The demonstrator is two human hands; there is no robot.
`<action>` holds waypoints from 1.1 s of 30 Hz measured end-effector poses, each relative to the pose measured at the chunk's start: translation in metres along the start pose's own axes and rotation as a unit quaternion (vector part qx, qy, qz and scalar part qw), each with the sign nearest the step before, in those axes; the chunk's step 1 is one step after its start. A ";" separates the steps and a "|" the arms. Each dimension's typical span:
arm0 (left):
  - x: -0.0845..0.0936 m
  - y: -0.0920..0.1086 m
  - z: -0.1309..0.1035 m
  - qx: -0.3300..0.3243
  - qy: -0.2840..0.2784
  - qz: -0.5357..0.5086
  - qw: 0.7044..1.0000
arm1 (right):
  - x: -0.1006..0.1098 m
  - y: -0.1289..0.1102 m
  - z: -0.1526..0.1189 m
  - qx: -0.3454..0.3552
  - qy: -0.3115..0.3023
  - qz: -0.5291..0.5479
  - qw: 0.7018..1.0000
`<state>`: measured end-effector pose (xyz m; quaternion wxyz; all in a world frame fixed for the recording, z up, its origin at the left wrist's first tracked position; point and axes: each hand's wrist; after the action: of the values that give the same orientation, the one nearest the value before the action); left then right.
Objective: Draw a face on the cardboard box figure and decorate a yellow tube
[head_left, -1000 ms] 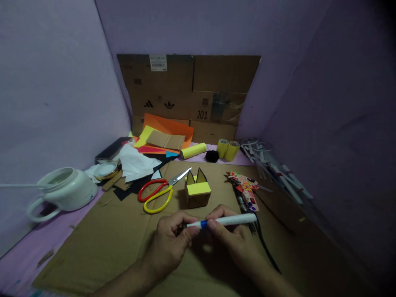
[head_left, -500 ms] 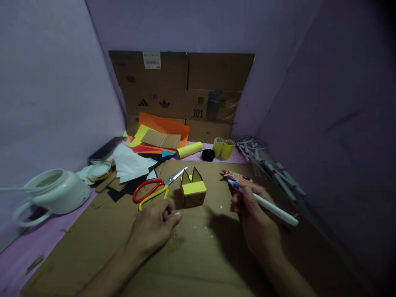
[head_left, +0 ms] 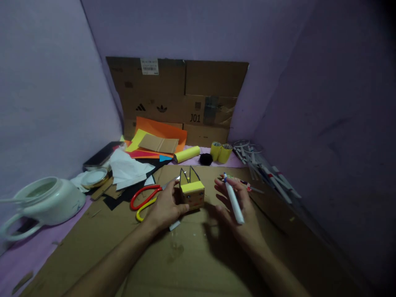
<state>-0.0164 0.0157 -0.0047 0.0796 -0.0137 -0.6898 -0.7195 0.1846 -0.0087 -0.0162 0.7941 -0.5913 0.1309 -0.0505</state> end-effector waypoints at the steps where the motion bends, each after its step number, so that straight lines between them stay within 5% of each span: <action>1: 0.001 0.004 -0.001 0.026 -0.012 -0.035 0.999 | -0.002 0.002 0.001 -0.007 -0.015 0.005 1.000; 7: 0.003 0.019 -0.016 0.123 -0.068 -0.116 0.983 | -0.011 0.004 -0.005 -0.063 -0.078 0.073 0.992; 17: 0.003 0.012 -0.020 0.144 -0.082 -0.122 0.979 | -0.006 0.003 -0.013 -0.054 -0.067 0.006 0.996; 24: -0.002 0.008 -0.018 0.165 -0.032 -0.148 0.975 | 0.008 -0.010 -0.013 -0.009 0.189 -0.071 0.979; 30: -0.009 0.008 -0.015 0.165 -0.039 -0.199 0.965 | 0.002 -0.012 -0.024 0.154 0.091 -0.115 0.977; 33: -0.010 0.006 -0.013 0.175 -0.036 -0.205 0.962 | -0.005 -0.009 -0.026 0.156 0.094 -0.171 0.968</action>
<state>-0.0045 0.0031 -0.0003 -0.0929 0.1162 -0.7955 -0.5875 0.1735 -0.0344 -0.0137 0.8404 -0.4664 0.0923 -0.2603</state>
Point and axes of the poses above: each hand's wrist, its own z-axis towards the middle knuckle, its own x-axis out of the back of the hand, y = z × x, and after that the axes turned 14 degrees about y, right-handed
